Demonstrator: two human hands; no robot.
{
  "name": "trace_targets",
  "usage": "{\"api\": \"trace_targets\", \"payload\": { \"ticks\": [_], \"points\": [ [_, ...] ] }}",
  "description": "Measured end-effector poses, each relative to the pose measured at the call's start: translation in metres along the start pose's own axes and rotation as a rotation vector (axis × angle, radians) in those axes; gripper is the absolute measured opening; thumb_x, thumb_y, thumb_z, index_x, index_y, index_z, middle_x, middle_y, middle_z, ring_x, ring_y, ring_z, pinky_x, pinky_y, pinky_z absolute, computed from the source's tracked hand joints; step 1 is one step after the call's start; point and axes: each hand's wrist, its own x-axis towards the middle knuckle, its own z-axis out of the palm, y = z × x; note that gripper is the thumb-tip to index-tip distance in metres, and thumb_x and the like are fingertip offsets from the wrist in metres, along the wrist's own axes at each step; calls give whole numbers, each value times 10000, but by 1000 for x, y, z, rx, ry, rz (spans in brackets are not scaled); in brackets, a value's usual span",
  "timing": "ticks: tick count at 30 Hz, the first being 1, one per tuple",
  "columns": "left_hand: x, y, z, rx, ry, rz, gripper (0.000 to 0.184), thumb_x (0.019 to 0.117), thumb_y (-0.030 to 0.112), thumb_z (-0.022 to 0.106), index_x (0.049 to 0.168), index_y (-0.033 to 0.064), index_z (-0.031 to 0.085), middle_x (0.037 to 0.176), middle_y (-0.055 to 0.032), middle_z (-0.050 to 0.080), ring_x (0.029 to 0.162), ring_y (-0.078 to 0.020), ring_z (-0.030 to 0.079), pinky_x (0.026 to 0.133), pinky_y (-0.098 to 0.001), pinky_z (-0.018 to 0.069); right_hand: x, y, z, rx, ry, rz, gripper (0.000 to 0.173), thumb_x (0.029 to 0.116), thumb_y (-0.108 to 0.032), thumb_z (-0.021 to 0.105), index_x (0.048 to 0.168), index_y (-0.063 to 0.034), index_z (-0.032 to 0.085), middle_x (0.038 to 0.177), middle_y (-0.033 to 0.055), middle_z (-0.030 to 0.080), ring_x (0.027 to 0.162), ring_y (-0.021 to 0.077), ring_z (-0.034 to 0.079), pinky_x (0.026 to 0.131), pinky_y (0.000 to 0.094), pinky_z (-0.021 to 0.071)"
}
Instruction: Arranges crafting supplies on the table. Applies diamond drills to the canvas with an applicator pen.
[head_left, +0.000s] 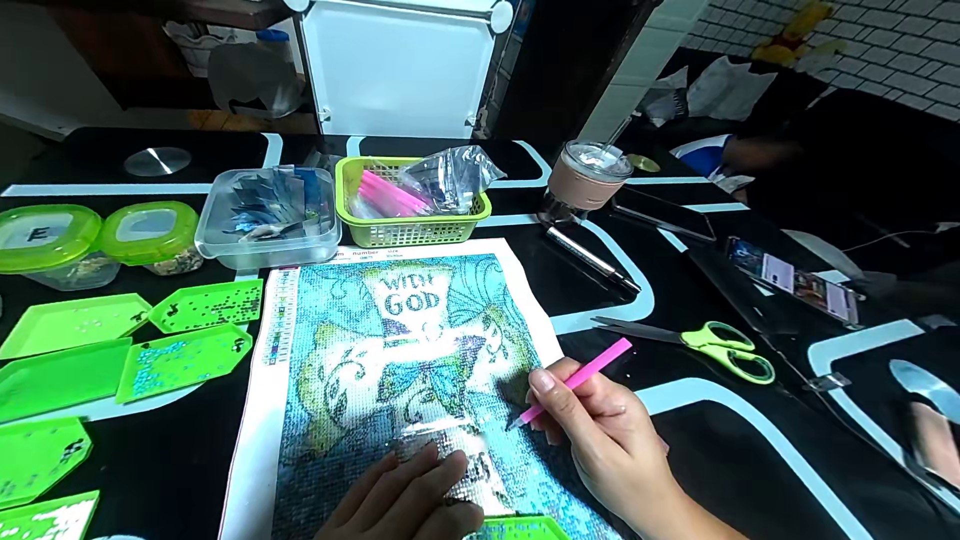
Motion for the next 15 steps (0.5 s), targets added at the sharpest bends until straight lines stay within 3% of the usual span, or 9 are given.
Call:
{"api": "trace_targets", "payload": {
  "ticks": [15],
  "points": [
    [-1, -1, 0, 5, -6, 5, 436, 944, 404, 720, 1253, 97, 700, 1459, -142, 603, 1403, -342, 518, 1177, -513, 361, -7, -3, -1, 20, -96, -53, 277, 1092, -203, 504, 879, -78, 628, 728, -56, 624, 659, -46, 595, 588, 109, 493]
  ]
}}
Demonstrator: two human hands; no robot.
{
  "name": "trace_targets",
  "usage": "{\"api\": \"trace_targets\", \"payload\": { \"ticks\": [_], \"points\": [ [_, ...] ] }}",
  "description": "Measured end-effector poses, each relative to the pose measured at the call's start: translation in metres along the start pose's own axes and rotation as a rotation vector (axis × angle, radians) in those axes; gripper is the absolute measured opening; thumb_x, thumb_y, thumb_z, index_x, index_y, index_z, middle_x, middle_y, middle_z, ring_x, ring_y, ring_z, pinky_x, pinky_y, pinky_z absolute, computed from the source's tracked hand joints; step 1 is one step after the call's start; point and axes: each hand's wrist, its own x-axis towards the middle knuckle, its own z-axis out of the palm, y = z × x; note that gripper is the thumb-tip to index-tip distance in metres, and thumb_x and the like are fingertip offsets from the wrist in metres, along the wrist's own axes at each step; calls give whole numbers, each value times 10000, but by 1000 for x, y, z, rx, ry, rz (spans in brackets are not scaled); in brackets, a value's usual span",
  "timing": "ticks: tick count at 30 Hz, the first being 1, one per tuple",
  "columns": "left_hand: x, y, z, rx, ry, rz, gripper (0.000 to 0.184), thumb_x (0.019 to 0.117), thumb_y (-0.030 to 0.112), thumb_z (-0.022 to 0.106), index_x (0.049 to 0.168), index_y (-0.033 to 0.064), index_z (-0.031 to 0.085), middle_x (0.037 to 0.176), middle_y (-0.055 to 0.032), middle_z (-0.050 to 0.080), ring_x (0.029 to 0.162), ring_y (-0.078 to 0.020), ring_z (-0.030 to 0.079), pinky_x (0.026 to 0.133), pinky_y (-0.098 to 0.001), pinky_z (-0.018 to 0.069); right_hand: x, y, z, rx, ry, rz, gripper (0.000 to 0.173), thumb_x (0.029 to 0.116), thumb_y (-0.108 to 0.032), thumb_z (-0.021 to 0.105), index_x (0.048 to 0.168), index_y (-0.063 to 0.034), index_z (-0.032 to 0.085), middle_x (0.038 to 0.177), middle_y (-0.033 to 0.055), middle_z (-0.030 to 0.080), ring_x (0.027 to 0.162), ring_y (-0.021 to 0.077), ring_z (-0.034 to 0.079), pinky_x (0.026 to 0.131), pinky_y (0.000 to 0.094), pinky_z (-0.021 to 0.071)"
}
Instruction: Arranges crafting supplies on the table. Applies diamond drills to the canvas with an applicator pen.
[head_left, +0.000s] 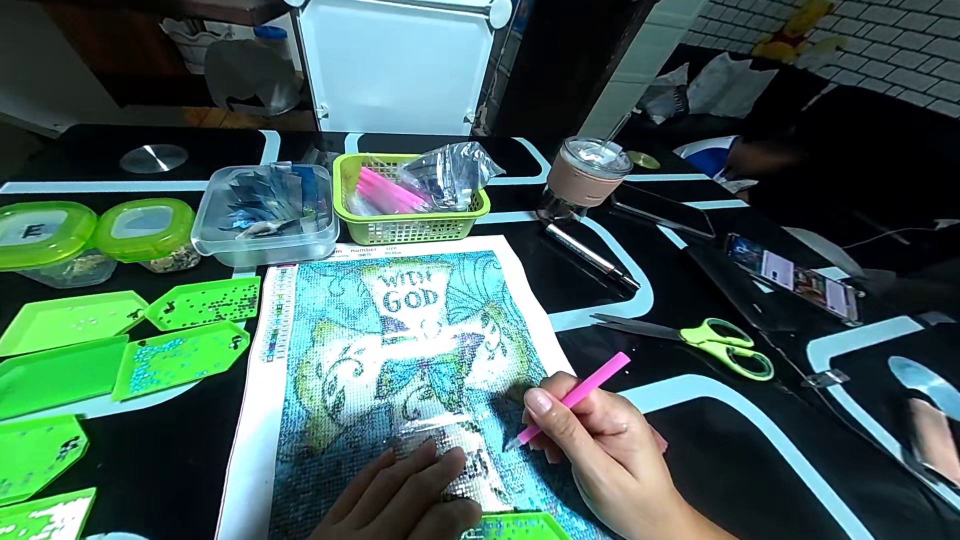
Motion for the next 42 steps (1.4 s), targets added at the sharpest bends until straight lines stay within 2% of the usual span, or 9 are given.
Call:
{"api": "trace_targets", "payload": {
  "ticks": [5, 13, 28, 32, 42],
  "points": [
    [0, 0, 0, -4, 6, 3, 441, 950, 414, 709, 1253, 94, 702, 1455, -145, 606, 1401, -344, 521, 1174, -513, 367, 0, 0, -1, -3, 4, 1, 285, 1094, -201, 499, 872, -78, 627, 734, -56, 626, 662, -45, 598, 588, 110, 495],
    [1, 0, -1, -8, -9, -4, 447, 945, 413, 715, 1255, 91, 702, 1458, -150, 602, 1400, -352, 519, 1173, -525, 363, 6, 3, -3, -26, 150, 84, 248, 1075, -203, 524, 888, -112, 661, 735, -56, 659, 644, -10, 631, 587, 133, 533],
    [1, 0, -2, -11, -21, -9, 457, 947, 414, 715, 1263, 85, 699, 1465, -153, 596, 1403, -345, 518, 1178, -517, 356, 9, 5, -5, -66, 145, 64, 257, 1075, -210, 520, 869, -122, 644, 727, -66, 642, 641, -21, 613, 585, 121, 509],
    [1, 0, -2, -14, -18, -5, 454, 948, 411, 714, 1261, 83, 698, 1460, -159, 598, 1400, -353, 519, 1175, -526, 357, 9, 7, -3, -79, 118, 31, 252, 1080, -215, 521, 899, -104, 657, 747, -55, 649, 661, -19, 617, 600, 125, 514],
    [0, 0, -2, -10, -20, -7, 454, 955, 423, 702, 1261, 87, 698, 1466, -155, 594, 1402, -354, 518, 1174, -536, 357, 10, 8, -1, -86, 99, 25, 267, 1078, -206, 525, 872, -92, 651, 728, -50, 631, 650, -14, 605, 590, 130, 507]
  ]
}}
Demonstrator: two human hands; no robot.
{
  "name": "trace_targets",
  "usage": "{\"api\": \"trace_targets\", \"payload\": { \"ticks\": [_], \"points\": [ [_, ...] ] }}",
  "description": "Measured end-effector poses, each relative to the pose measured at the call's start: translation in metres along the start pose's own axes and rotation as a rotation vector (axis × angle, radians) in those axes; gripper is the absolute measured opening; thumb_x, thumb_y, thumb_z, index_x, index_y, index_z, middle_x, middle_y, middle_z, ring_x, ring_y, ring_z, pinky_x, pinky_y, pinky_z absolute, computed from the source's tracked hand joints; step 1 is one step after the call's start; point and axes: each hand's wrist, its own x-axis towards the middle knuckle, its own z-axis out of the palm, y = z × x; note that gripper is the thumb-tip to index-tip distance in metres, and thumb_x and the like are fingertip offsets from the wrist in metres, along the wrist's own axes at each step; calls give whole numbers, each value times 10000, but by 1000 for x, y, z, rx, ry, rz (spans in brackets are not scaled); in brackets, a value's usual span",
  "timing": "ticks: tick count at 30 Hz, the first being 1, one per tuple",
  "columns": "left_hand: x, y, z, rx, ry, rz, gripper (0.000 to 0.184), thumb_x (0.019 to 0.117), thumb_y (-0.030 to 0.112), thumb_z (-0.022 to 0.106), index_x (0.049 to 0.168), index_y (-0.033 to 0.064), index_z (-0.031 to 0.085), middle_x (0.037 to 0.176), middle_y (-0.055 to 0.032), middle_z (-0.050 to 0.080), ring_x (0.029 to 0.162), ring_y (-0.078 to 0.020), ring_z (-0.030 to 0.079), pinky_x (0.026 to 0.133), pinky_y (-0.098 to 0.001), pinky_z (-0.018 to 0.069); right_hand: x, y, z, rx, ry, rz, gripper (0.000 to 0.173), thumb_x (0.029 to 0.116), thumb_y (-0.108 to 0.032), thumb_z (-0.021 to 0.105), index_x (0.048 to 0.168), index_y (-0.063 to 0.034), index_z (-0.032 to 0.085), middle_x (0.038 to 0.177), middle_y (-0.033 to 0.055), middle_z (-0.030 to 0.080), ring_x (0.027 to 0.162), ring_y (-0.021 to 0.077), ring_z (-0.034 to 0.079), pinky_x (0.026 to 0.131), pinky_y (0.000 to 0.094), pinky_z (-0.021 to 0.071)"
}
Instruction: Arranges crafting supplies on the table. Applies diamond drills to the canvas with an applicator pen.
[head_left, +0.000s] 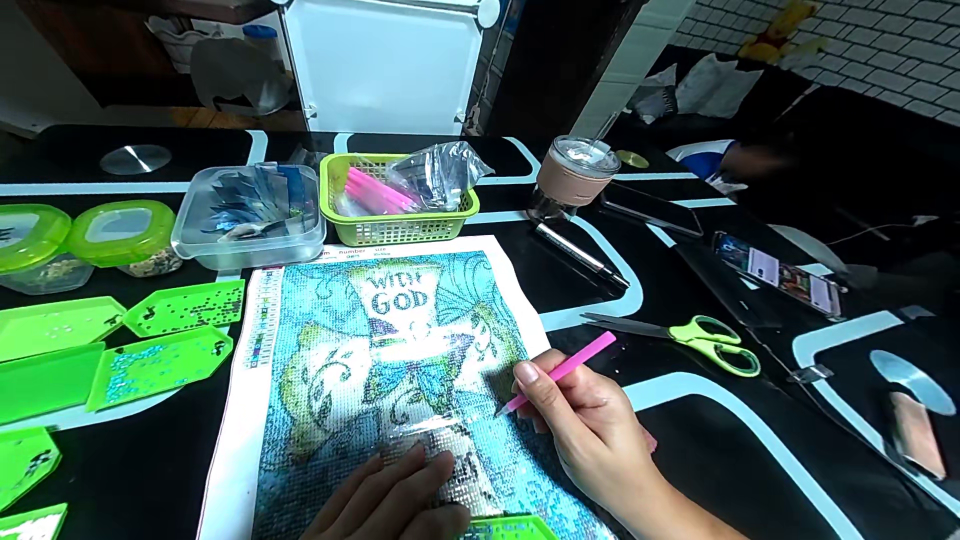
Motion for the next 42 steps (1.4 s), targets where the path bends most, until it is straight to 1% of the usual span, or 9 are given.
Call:
{"api": "trace_targets", "payload": {
  "ticks": [7, 12, 15, 19, 26, 28, 31, 34, 42],
  "points": [
    [0, 1, 0, -4, -3, -3, 456, 956, 425, 702, 1261, 86, 697, 1470, -154, 591, 1402, -354, 517, 1173, -534, 357, 0, -1, 1, -115, -16, -58, 266, 1082, -222, 522, 891, -81, 643, 712, -50, 615, 629, -35, 577, 573, 113, 481],
    [0, 0, 0, -6, -3, 1, 456, 959, 428, 697, 1269, 93, 694, 1467, -154, 593, 1407, -352, 512, 1177, -535, 354, -2, -4, 2, -234, -14, -105, 285, 1090, -246, 506, 907, -72, 639, 726, -42, 610, 650, -48, 564, 598, 103, 472],
    [0, 1, 0, -4, 2, 1, 451, 958, 425, 700, 1264, 94, 695, 1465, -156, 594, 1405, -349, 515, 1176, -529, 356, -1, -5, 3, -277, -20, -123, 305, 1094, -265, 497, 910, -70, 642, 739, -33, 612, 667, -41, 571, 618, 110, 480],
    [0, 1, 0, 3, 4, -1, 452, 952, 424, 705, 1261, 94, 698, 1464, -149, 597, 1401, -350, 519, 1173, -530, 360, 1, -7, 4, -319, -43, -128, 325, 1099, -279, 481, 888, -79, 627, 713, -33, 575, 643, -35, 542, 599, 113, 454],
    [0, 0, 1, 6, 15, 7, 447, 953, 424, 703, 1251, 91, 701, 1460, -155, 599, 1399, -352, 522, 1176, -523, 360, 2, -10, 5, -413, -56, -176, 342, 1101, -278, 471, 874, -76, 626, 705, -16, 574, 640, -2, 547, 600, 140, 458],
    [0, 0, 1, 5, 13, 9, 449, 956, 428, 699, 1254, 92, 701, 1460, -155, 600, 1402, -352, 519, 1174, -527, 363, 1, -9, 5, -411, -52, -188, 342, 1101, -279, 473, 879, -70, 628, 708, -11, 577, 639, 1, 545, 600, 143, 456],
    [-1, 0, 1, -5, 15, 8, 443, 954, 415, 706, 1253, 88, 701, 1460, -155, 600, 1402, -354, 518, 1174, -528, 362, -1, -8, 5, -378, -45, -178, 334, 1099, -280, 478, 884, -75, 629, 725, -17, 590, 659, -7, 552, 629, 142, 463],
    [0, 0, 0, 3, 10, 6, 443, 959, 417, 697, 1258, 89, 697, 1462, -151, 598, 1406, -350, 514, 1173, -527, 365, -1, -8, 5, -338, -32, -158, 326, 1096, -278, 485, 893, -77, 643, 721, -29, 593, 658, -30, 557, 613, 120, 466],
    [0, 0, 1, 14, 9, 6, 439, 964, 421, 687, 1258, 95, 699, 1464, -145, 598, 1402, -345, 519, 1173, -519, 366, 2, -7, 3, -309, -64, -153, 332, 1098, -270, 480, 879, -73, 634, 710, -27, 585, 651, -29, 554, 607, 116, 461]
  ]
}}
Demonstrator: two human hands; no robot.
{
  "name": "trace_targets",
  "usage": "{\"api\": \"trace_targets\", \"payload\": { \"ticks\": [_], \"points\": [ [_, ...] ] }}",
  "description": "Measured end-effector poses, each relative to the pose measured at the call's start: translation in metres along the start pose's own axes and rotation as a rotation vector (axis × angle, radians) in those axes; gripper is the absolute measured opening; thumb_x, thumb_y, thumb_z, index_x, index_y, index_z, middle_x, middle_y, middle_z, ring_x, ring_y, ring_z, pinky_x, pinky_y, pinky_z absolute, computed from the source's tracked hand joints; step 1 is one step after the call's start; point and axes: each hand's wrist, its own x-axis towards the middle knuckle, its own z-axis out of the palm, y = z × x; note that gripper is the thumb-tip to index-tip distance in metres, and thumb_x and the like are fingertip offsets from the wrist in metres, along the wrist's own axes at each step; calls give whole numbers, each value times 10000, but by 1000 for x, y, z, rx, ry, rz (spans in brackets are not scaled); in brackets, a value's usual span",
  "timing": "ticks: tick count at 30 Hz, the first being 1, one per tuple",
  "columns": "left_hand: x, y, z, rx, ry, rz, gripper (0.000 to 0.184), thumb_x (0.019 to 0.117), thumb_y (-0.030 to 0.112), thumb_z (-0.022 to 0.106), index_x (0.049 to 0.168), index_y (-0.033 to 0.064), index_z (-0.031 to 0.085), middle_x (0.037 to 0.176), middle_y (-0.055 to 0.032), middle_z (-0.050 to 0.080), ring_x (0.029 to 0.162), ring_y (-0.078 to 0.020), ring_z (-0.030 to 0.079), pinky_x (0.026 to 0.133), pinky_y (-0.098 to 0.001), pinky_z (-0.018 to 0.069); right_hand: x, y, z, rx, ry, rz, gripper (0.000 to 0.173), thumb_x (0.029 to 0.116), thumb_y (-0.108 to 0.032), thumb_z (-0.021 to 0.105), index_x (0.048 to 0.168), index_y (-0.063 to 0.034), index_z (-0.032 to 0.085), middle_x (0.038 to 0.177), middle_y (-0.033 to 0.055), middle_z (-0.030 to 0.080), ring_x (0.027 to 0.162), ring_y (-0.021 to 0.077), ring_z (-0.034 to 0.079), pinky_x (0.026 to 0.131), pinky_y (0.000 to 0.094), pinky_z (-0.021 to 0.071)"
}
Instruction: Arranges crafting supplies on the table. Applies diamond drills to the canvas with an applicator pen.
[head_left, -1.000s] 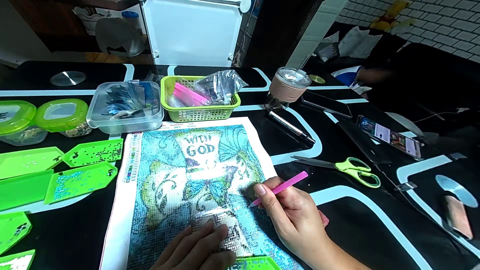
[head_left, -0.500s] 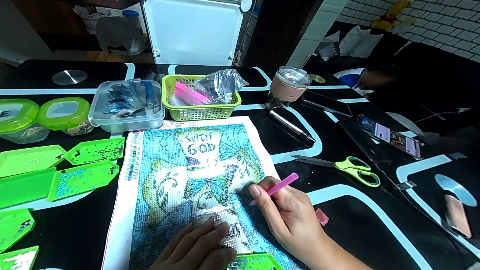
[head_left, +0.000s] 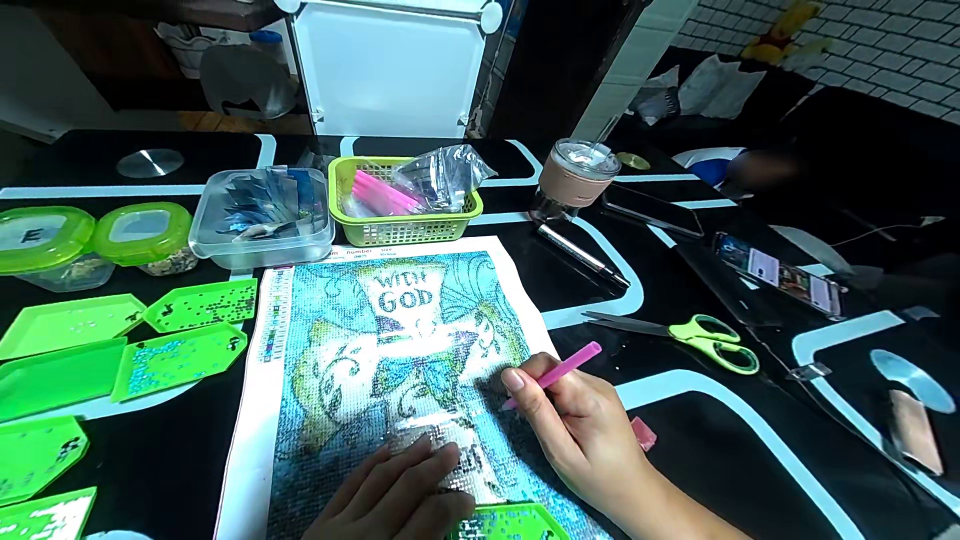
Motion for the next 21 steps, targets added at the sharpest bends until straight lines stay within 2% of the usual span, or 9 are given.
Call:
{"api": "trace_targets", "payload": {
  "ticks": [7, 14, 21],
  "points": [
    [0, 1, 0, 6, -3, -5, 445, 961, 426, 691, 1258, 96, 698, 1465, -139, 598, 1406, -342, 516, 1178, -515, 361, -6, 5, -2, 191, 87, 39, 293, 1099, -267, 493, 908, -94, 631, 748, -44, 621, 669, -34, 589, 607, 119, 496],
    [-1, -1, 1, -5, 4, -3, 446, 955, 425, 699, 1256, 96, 699, 1464, -140, 599, 1406, -344, 515, 1173, -523, 362, -6, 5, 0, 189, 56, 26, 288, 1096, -239, 502, 909, -71, 641, 736, -32, 621, 677, -24, 595, 620, 127, 501],
    [-1, 0, 1, 2, 8, -2, 439, 961, 423, 690, 1253, 96, 701, 1461, -139, 602, 1401, -342, 521, 1172, -513, 367, -6, 3, 0, 80, 18, -3, 311, 1095, -251, 504, 902, -51, 644, 733, -13, 611, 661, -27, 570, 618, 118, 480]
  ]
}}
